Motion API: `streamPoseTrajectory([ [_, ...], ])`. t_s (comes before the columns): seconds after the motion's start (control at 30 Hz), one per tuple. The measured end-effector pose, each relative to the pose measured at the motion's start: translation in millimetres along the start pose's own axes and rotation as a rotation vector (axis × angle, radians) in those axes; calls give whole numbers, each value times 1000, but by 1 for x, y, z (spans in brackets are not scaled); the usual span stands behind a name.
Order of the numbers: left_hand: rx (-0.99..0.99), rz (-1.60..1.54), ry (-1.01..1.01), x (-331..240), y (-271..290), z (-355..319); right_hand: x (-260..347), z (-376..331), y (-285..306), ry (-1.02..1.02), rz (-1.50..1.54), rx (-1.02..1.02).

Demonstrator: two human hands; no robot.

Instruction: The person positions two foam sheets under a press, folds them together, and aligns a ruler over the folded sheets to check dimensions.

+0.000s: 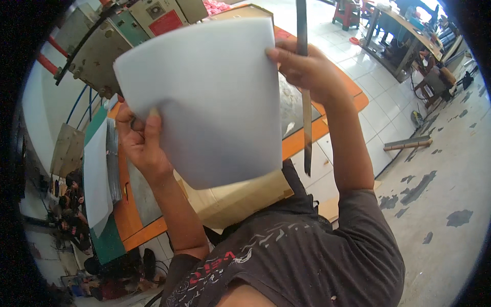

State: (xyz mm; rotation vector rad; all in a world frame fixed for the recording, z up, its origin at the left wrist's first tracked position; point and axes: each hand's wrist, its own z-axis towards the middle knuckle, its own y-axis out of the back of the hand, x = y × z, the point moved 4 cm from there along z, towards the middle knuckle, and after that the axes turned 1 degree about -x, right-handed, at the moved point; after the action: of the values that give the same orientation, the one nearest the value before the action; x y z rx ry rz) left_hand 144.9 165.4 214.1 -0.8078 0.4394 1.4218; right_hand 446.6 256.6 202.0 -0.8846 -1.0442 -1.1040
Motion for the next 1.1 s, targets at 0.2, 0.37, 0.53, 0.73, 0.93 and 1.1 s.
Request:
streamPoseTrajectory([
  [0.2,-51,228,-95,7,4,0,29,5,9,114,-260,-106],
  [0.37,-118,240,-97,22,-1,-7,37,0,-1,-9,-215,-151],
  [0.53,-120,173,-33,40,2,-17,23,5,6,171,-489,-201],
  [0.73,-138,137,-31,42,2,-15,29,8,-3,115,-457,-159],
  [0.93,-164,237,40,42,0,-15,26,10,-2,169,-441,-190],
  [1.1,-180,245,76,42,3,-14,35,10,-1,181,-415,-210],
])
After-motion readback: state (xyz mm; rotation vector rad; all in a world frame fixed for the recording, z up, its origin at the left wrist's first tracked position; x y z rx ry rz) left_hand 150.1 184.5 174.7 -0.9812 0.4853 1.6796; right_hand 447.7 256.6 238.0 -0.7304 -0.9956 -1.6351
